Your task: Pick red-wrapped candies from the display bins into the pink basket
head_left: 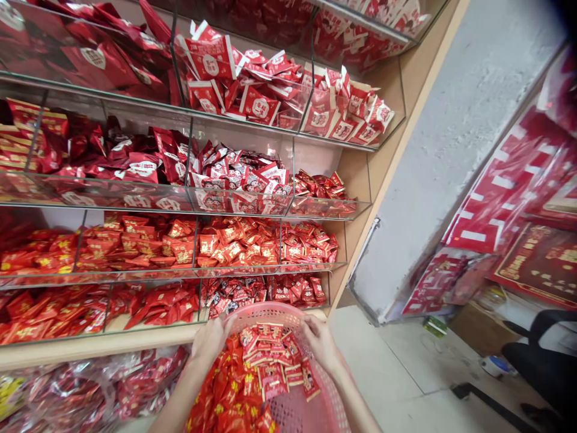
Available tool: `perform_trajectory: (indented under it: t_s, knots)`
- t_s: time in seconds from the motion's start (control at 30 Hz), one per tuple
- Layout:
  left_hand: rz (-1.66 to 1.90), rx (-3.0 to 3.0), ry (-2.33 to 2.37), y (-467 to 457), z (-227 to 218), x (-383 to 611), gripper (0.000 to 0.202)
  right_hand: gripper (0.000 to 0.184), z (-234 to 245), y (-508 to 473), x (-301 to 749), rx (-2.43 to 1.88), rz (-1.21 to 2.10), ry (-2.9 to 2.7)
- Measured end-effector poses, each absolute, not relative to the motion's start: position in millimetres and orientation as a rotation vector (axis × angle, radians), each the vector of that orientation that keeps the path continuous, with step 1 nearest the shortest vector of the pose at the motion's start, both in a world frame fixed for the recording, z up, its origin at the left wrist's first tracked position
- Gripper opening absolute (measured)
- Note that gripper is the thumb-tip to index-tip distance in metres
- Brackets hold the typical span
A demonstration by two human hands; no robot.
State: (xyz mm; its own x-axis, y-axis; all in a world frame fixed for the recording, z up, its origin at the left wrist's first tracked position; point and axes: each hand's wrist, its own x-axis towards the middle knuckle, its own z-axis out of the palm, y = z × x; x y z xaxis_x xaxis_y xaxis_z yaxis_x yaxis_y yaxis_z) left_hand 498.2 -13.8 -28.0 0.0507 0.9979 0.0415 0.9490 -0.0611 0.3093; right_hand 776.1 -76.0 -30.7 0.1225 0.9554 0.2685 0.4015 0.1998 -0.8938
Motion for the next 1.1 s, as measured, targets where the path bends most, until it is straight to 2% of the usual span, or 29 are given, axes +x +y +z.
perform_trajectory:
  t_s: [0.13,0.3,0.4,0.47,0.57,0.67,0.8,1.1]
  knots:
    - [0.351,2.089,2.017,-13.1,-28.1,497.8,0.060,0.034,34.9,-51.2,791.7,-1.335,0.506,-1.497]
    - [0.369,2.116,1.990,-15.4,-28.2,498.0,0.058,0.030,117.9,2.6,823.2,-1.549,-0.249,-1.715]
    - [0.362,2.111,2.007,-15.7,-30.5,497.7,0.056,0.041,144.6,39.5,834.8,-1.736,-0.609,-1.859]
    - [0.369,2.111,2.006,-15.1,-32.8,497.3,0.056,0.059,152.0,60.9,837.8,-1.850,-0.716,-1.934]
    - [0.357,2.127,2.021,-14.0,-36.6,496.9,0.057,0.085,154.7,84.2,836.7,-2.037,-0.653,-1.942]
    - [0.363,2.157,2.046,-13.6,-39.4,496.5,0.057,0.095,154.8,96.4,831.9,-2.214,-0.460,-1.930]
    - [0.368,2.159,2.054,-14.8,-39.8,496.5,0.057,0.090,155.0,99.1,828.8,-2.291,-0.345,-1.949]
    - [0.313,2.145,2.087,-15.9,-38.3,499.1,0.055,0.070,148.4,83.8,829.4,-2.264,-0.471,-2.088]
